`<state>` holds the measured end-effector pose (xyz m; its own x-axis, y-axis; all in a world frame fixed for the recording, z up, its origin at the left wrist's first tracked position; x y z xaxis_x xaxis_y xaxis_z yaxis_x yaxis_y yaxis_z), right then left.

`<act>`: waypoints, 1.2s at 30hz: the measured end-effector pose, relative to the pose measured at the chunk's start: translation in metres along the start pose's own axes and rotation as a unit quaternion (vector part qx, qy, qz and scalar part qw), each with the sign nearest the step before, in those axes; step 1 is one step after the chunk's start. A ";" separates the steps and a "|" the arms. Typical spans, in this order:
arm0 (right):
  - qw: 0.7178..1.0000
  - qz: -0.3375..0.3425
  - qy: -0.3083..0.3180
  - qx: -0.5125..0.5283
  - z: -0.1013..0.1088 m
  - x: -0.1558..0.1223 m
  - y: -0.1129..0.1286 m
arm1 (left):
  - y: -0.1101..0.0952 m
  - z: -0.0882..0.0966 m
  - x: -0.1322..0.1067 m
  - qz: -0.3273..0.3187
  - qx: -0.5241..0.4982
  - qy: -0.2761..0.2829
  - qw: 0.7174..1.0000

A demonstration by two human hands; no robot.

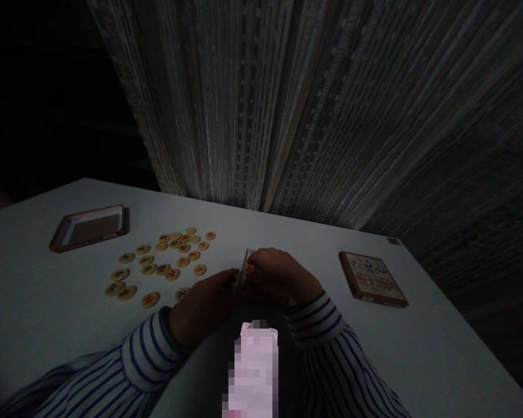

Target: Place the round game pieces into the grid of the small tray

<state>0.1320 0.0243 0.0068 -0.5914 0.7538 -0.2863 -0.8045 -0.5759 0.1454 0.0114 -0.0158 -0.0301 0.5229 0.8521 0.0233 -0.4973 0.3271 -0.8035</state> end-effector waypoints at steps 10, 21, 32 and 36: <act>0.998 -0.022 0.062 -0.020 -0.013 0.009 0.000 | 0.001 -0.005 0.002 0.050 0.062 0.040 0.996; 0.998 0.004 0.070 0.009 -0.011 0.007 0.003 | 0.002 -0.006 0.003 0.066 0.124 0.052 0.989; 0.995 -0.001 0.095 0.033 -0.013 0.009 0.003 | 0.001 -0.007 0.004 0.057 0.140 0.046 0.987; 0.995 0.008 0.088 0.035 -0.013 0.009 0.004 | 0.001 -0.007 0.003 0.046 0.128 0.044 0.990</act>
<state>0.1241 0.0247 -0.0072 -0.5909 0.6738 -0.4436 -0.8001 -0.5599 0.2154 0.0176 -0.0155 -0.0351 0.5188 0.8485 -0.1039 -0.6989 0.3510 -0.6231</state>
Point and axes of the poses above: each hand's wrist, its own x-axis towards the middle knuckle, its own z-axis out of the back of the hand, y = z × x, the point moved 6 cm from there along x, towards the middle knuckle, and after that the axes turned 15 degrees about y, right-handed, at the moved point
